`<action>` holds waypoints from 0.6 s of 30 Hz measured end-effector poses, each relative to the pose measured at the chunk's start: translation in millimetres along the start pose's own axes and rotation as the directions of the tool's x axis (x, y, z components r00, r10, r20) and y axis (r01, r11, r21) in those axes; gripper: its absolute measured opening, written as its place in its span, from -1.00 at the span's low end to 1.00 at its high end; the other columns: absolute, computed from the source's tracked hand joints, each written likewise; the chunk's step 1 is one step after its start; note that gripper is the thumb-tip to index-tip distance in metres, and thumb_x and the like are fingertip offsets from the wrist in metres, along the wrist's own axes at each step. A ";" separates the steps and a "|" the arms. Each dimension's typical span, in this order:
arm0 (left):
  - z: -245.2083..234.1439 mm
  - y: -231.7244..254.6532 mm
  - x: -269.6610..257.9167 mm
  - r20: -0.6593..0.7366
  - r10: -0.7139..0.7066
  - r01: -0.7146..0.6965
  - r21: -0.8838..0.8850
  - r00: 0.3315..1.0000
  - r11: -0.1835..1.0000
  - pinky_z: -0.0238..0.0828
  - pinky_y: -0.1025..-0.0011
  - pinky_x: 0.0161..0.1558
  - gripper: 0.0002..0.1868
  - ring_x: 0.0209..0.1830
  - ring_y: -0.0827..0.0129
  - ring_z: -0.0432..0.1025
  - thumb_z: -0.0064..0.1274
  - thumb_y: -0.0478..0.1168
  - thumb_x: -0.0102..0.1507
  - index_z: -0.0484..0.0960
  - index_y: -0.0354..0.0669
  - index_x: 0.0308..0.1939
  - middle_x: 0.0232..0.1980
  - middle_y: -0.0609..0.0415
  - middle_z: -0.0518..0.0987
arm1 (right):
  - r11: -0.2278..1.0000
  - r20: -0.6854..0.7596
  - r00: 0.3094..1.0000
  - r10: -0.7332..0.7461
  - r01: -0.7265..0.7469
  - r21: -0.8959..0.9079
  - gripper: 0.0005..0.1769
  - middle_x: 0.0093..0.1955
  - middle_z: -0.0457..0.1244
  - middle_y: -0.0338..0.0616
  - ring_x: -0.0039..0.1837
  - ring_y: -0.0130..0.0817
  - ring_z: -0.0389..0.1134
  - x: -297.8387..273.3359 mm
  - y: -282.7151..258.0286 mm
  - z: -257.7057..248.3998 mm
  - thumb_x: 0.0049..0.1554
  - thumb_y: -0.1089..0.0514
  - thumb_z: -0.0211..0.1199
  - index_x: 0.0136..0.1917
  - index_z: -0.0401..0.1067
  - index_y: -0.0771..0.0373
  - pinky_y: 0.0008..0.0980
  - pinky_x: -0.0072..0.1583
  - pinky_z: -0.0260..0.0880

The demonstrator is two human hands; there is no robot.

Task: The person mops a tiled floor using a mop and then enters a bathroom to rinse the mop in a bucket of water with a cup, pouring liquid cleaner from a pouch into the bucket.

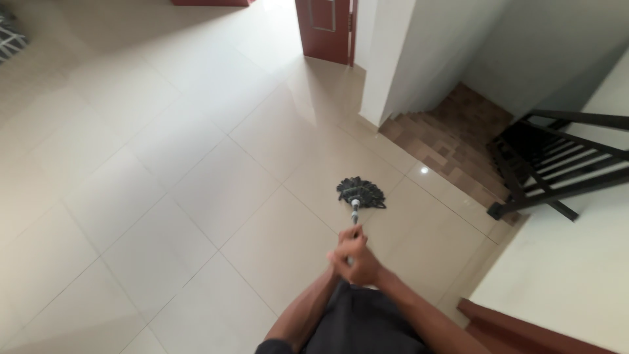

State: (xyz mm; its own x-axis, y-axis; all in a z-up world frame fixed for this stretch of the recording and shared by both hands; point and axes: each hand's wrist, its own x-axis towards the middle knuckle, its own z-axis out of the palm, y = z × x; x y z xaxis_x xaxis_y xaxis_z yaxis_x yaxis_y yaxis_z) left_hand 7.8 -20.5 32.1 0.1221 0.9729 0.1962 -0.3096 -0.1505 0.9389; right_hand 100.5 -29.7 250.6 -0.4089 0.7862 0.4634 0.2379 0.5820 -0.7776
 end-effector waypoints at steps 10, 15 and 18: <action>-2.5 11.9 -7.3 0.175 -0.054 0.039 0.088 0.983 0.995 0.26 0.41 -0.31 -0.78 -0.36 0.44 0.28 -0.02 -0.16 0.36 0.46 -0.24 -0.05 -0.33 0.10 0.39 | 0.995 -0.066 0.995 0.069 -0.064 0.078 -0.64 -0.45 0.19 -0.07 -0.34 -0.24 0.24 -28.7 7.7 29.1 0.17 0.31 0.24 -0.44 0.25 0.31 -0.26 -0.20 0.22; -19.0 72.6 -0.7 0.479 -0.084 0.041 0.101 0.874 0.994 0.42 0.42 -0.23 -0.78 -0.32 0.39 0.44 0.06 -0.18 0.24 0.47 -0.25 -0.16 -0.31 0.13 0.52 | 0.969 -0.064 0.968 0.244 -0.241 0.052 -0.60 -0.51 0.15 -0.08 -0.40 -0.25 0.20 -42.2 -18.9 29.0 0.14 0.29 0.26 -0.49 0.24 0.33 -0.25 -0.24 0.20; 4.9 111.0 -60.7 0.259 0.230 -0.299 0.268 0.938 0.916 0.39 0.28 0.05 -0.79 -0.22 0.24 0.42 0.18 -0.21 0.29 0.50 -0.27 -0.22 -0.30 -0.01 0.49 | 0.979 0.084 0.981 0.174 -0.182 0.095 -0.54 -0.51 0.17 -0.11 -0.36 -0.24 0.22 -70.4 -54.0 38.6 0.18 0.26 0.26 -0.51 0.21 0.30 -0.25 -0.18 0.26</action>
State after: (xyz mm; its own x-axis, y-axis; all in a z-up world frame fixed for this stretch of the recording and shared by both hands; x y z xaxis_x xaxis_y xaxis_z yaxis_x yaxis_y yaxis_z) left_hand -29.3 -97.1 125.8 0.2873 0.8326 0.4736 -0.0674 -0.4756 0.8771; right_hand 82.4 -124.5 243.6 -0.4336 0.8552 0.2839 0.2236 0.4073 -0.8855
